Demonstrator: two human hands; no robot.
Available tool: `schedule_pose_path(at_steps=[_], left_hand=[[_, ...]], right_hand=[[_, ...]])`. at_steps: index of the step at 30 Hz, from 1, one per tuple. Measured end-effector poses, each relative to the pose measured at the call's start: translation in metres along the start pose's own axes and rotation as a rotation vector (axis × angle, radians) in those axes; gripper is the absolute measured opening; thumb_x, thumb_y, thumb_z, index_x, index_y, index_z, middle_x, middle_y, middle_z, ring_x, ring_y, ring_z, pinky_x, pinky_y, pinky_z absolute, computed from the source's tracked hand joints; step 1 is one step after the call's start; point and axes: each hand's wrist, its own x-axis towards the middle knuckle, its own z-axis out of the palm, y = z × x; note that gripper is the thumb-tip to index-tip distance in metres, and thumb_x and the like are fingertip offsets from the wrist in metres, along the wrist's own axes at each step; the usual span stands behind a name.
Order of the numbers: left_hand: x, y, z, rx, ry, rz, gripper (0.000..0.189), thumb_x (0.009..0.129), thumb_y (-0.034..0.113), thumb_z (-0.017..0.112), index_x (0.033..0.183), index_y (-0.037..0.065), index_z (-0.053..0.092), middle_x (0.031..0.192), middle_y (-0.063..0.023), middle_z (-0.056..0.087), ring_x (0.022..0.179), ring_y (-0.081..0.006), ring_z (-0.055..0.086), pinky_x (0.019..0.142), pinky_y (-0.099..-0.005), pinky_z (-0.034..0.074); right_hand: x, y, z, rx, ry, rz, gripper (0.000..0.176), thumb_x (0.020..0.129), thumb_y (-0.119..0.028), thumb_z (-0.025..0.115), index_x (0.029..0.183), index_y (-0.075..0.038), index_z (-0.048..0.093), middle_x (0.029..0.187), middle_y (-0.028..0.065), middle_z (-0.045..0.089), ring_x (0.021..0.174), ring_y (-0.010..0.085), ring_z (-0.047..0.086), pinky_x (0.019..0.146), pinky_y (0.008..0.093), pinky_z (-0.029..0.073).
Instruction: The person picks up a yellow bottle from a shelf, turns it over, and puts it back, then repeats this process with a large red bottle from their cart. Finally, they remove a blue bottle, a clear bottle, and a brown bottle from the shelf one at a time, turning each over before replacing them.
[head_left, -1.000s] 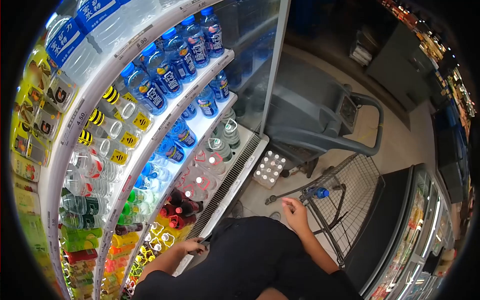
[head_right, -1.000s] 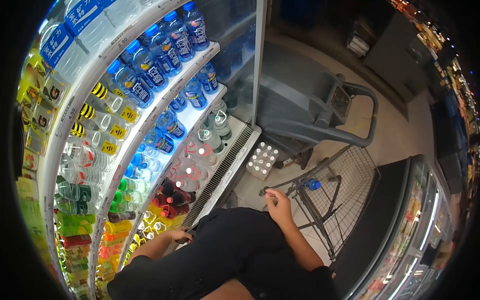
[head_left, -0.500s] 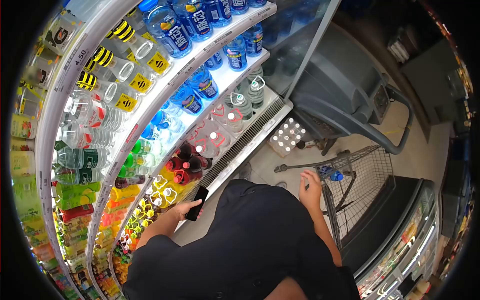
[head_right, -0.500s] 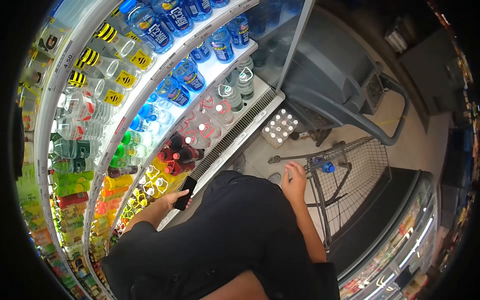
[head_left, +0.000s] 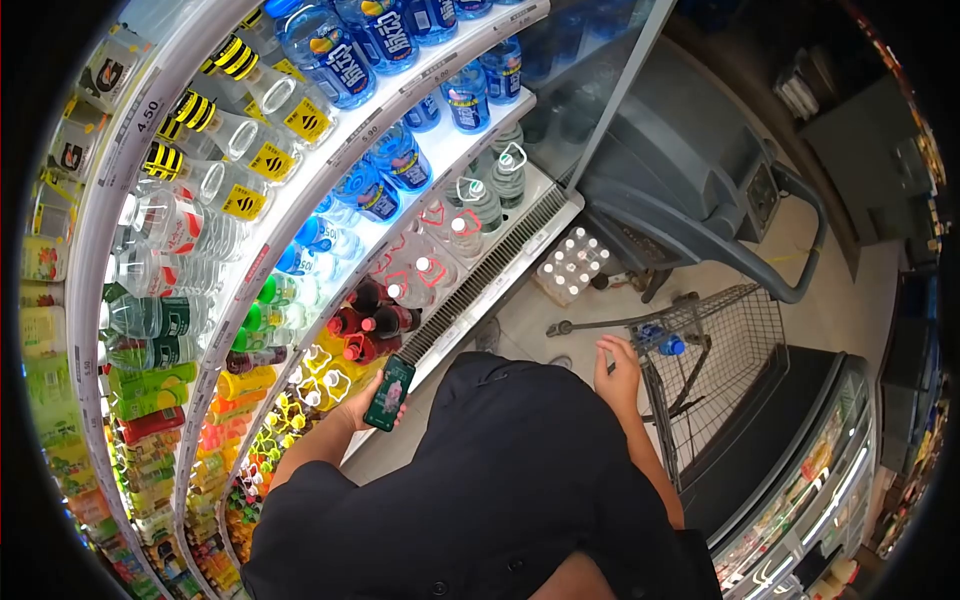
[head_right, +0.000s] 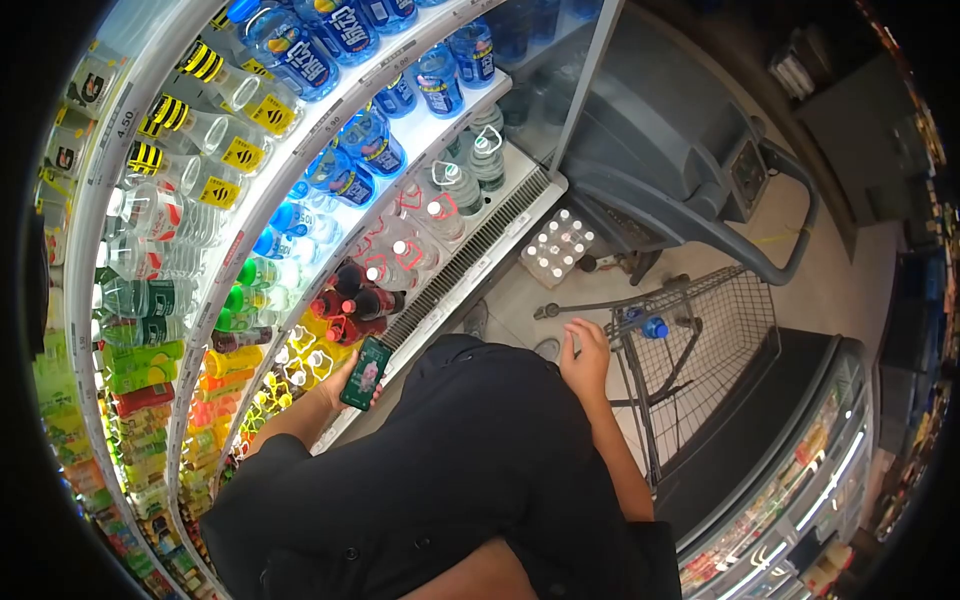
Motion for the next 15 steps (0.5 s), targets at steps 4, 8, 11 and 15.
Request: schedule_pose_path(at_steps=[4,8,11,15], left_hand=[[-0.0071,0.0051,0.0067,-0.03,-0.029,-0.002,0.087,0.096,0.08,0.032,0.128,0.004,0.06,0.099,-0.0136,0.069,0.085,-0.0271,0.069,0.08,-0.0432,0.059],[-0.0069,0.0059,0.006,-0.034,-0.011,-0.023,0.085,0.097,0.079,0.033,0.126,0.004,0.06,0.099,-0.014,0.069,0.085,-0.0272,0.069,0.08,-0.0425,0.059],[-0.003,0.0033,-0.0005,-0.004,0.032,-0.009,0.085,0.096,0.079,0.034,0.125,0.004,0.06,0.099,-0.014,0.069,0.086,-0.027,0.068,0.079,-0.0418,0.059],[-0.0027,0.0033,0.0057,-0.028,0.007,0.0,0.085,0.096,0.079,0.034,0.126,0.004,0.06,0.099,-0.0137,0.068,0.087,-0.0267,0.068,0.079,-0.0419,0.059]], right_hand=[[-0.0003,-0.0005,0.0003,-0.013,-0.001,0.019,0.012,0.09,-0.002,0.067,0.101,0.0,0.071,0.111,0.0162,0.071,0.105,0.0351,0.067,0.094,0.0393,0.052],[-0.0013,0.0033,0.0012,-0.016,-0.001,0.011,0.013,0.089,-0.002,0.067,0.101,0.0,0.071,0.111,0.0163,0.071,0.105,0.0349,0.067,0.094,0.039,0.052],[-0.0016,0.0024,0.0011,-0.013,-0.002,0.012,0.013,0.089,-0.002,0.066,0.101,0.0,0.071,0.111,0.0161,0.071,0.105,0.0348,0.067,0.094,0.0391,0.052],[-0.0024,0.0036,0.0024,-0.007,0.004,0.005,0.014,0.087,-0.003,0.068,0.1,-0.003,0.07,0.11,0.0156,0.07,0.105,0.0356,0.066,0.093,0.042,0.051]])
